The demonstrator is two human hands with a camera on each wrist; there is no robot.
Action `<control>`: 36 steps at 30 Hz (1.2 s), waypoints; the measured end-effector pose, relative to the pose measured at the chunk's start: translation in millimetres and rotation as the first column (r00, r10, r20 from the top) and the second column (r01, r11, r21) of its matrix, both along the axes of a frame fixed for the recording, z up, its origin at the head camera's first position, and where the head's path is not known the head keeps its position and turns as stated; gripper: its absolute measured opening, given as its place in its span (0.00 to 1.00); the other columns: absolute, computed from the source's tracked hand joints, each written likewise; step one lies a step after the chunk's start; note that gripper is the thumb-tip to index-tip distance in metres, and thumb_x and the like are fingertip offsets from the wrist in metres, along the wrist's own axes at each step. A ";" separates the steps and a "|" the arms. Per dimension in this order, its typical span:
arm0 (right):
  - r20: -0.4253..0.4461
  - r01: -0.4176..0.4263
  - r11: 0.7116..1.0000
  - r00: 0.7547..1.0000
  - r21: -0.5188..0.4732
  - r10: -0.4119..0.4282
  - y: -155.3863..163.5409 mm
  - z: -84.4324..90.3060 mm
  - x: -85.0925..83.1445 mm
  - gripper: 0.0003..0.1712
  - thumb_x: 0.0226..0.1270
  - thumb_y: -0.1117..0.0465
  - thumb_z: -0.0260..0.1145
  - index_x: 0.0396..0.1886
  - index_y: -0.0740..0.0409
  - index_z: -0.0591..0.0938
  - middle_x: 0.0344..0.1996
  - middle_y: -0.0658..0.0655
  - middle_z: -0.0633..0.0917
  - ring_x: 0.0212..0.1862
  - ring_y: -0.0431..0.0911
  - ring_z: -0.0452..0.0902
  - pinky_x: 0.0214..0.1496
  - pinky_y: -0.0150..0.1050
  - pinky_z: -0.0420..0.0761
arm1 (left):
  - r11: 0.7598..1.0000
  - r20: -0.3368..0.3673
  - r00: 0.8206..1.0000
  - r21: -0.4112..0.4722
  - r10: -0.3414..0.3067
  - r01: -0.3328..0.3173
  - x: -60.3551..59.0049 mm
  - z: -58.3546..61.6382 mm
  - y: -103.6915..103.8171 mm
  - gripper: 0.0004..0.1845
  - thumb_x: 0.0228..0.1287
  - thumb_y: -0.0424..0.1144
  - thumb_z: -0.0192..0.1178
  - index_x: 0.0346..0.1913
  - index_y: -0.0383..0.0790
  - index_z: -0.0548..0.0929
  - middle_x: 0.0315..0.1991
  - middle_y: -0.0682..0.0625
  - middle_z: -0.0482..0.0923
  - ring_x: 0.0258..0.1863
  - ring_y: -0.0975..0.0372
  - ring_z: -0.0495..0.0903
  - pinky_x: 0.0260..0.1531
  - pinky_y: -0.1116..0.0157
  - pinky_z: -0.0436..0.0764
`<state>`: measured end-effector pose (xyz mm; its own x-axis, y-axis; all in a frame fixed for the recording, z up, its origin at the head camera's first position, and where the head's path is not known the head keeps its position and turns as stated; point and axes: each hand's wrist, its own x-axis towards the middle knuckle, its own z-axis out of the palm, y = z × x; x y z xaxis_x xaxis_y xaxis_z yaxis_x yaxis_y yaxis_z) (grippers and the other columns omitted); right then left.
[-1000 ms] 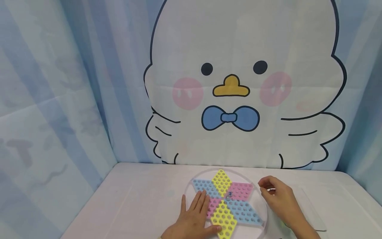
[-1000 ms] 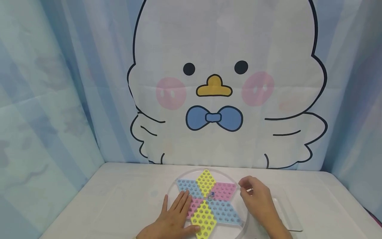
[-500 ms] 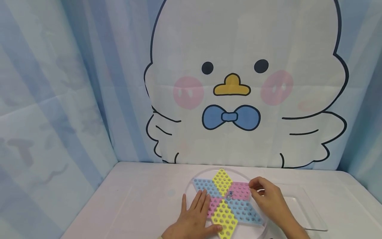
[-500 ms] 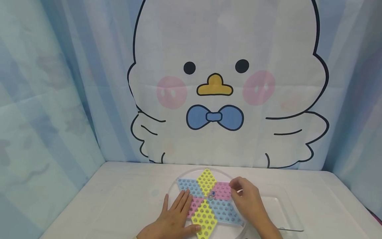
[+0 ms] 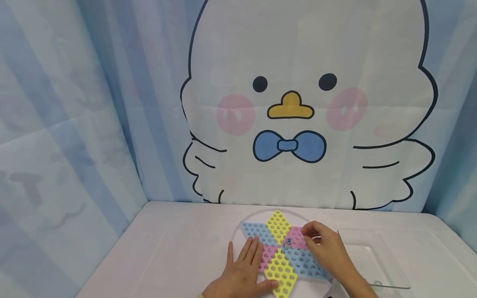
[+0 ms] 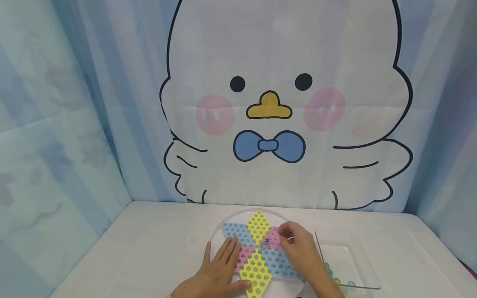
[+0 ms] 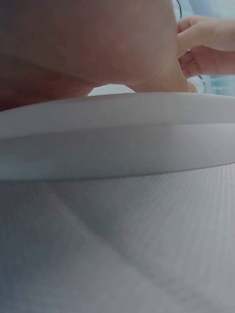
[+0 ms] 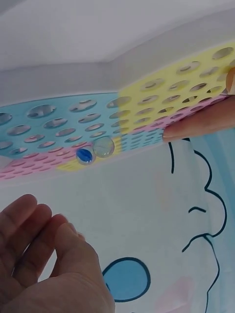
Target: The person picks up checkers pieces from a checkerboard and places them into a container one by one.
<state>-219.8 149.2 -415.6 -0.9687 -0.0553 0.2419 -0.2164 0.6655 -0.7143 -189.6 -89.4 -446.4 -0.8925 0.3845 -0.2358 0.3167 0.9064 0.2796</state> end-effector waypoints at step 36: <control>0.040 -0.037 0.992 0.998 -0.119 0.042 -29.3 -33.7 -12.7 0.12 0.60 0.73 0.67 0.39 0.54 0.83 0.37 0.49 0.86 0.43 0.39 0.80 0.45 0.30 0.79 | 1.000 -0.060 0.998 -0.007 -0.014 0.013 2.3 -2.8 -0.3 0.57 0.58 0.82 0.38 0.80 0.45 0.49 0.82 0.49 0.41 0.81 0.56 0.41 0.71 0.34 0.39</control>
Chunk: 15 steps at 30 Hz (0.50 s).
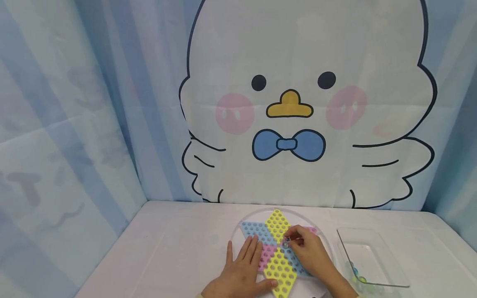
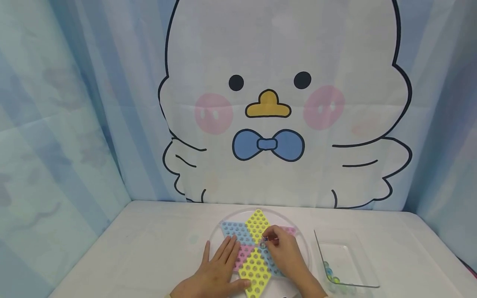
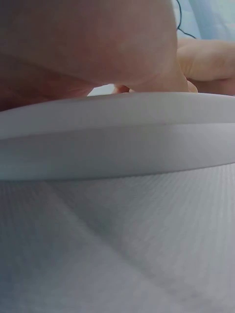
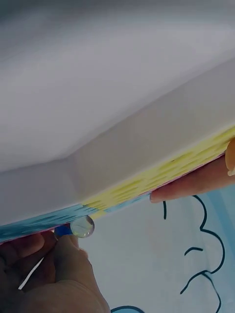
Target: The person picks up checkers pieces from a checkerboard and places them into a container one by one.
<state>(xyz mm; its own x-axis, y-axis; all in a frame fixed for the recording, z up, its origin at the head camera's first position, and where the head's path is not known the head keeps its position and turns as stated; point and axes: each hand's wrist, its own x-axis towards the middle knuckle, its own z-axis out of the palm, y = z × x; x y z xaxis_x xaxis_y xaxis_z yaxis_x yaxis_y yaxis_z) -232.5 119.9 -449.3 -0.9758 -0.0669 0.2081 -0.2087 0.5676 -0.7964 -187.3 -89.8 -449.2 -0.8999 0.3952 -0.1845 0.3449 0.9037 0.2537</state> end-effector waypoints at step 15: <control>-0.020 0.010 1.000 1.000 0.007 -0.010 -1.7 -1.5 1.2 0.12 0.59 0.74 0.67 0.37 0.53 0.83 0.36 0.49 0.86 0.40 0.37 0.79 0.44 0.29 0.78 | 1.000 0.001 1.000 0.006 0.003 -0.003 -0.2 0.1 0.4 0.57 0.58 0.82 0.38 0.80 0.45 0.49 0.82 0.49 0.41 0.81 0.56 0.41 0.71 0.33 0.39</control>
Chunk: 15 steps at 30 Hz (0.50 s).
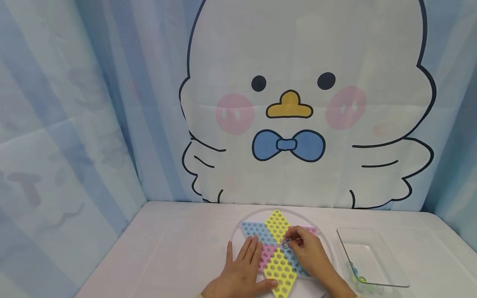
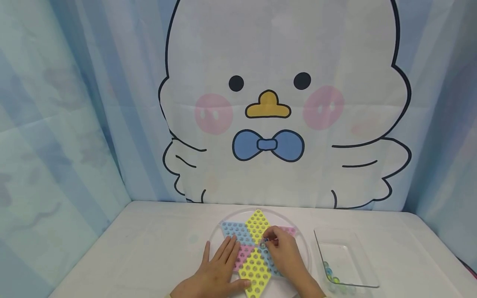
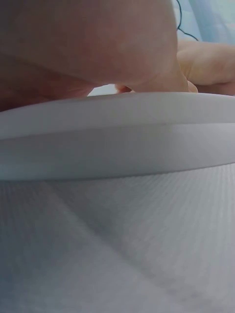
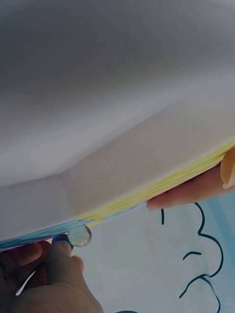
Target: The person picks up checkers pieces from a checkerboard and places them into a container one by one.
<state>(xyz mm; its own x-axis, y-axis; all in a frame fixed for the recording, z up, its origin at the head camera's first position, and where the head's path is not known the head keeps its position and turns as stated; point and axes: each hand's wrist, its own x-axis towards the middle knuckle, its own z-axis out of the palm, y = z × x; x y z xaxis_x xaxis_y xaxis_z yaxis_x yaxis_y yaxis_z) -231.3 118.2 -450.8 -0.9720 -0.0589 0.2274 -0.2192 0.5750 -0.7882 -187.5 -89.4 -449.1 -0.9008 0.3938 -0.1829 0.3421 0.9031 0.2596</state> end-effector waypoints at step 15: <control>-0.007 0.034 0.999 0.999 0.014 -0.034 2.5 0.7 0.8 0.12 0.60 0.73 0.67 0.40 0.53 0.83 0.39 0.50 0.86 0.46 0.42 0.82 0.50 0.34 0.80 | 0.999 0.012 1.000 0.042 -0.012 0.011 -1.0 -2.6 -2.9 0.58 0.57 0.83 0.36 0.80 0.45 0.49 0.82 0.48 0.41 0.81 0.55 0.41 0.70 0.33 0.38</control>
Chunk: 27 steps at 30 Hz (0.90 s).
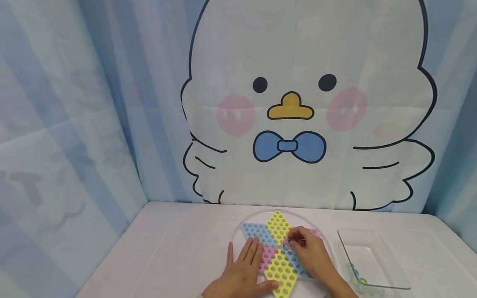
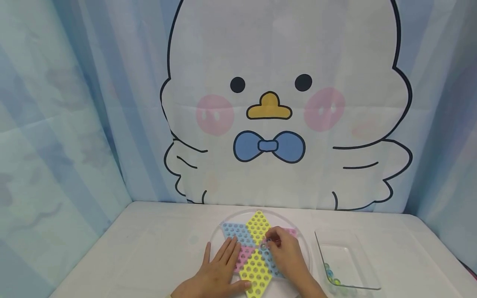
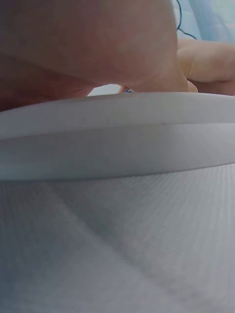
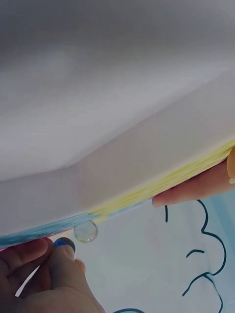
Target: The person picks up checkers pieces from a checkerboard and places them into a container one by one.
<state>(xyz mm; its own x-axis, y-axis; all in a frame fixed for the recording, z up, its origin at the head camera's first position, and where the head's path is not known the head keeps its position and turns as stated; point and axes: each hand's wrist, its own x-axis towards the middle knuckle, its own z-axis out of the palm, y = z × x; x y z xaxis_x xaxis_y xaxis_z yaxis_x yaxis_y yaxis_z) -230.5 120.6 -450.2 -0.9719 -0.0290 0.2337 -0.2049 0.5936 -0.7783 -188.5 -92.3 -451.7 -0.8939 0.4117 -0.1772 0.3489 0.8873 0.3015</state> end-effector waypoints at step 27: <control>0.015 0.039 0.999 0.999 0.000 -0.039 23.3 30.8 8.9 0.11 0.68 0.67 0.63 0.48 0.57 0.81 0.46 0.54 0.86 0.50 0.45 0.82 0.52 0.36 0.82 | 0.999 0.023 1.000 -0.032 0.017 -0.017 -1.0 0.3 1.5 0.58 0.56 0.83 0.37 0.80 0.47 0.48 0.82 0.50 0.40 0.81 0.56 0.40 0.71 0.34 0.37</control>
<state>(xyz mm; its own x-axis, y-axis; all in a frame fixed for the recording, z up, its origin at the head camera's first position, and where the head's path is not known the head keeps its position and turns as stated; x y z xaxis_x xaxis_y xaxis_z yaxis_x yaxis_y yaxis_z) -221.6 143.9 -419.4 -0.9756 0.0086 0.2195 -0.1705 0.6004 -0.7813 -189.5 -90.8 -451.4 -0.8962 0.3904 -0.2109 0.3269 0.9023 0.2812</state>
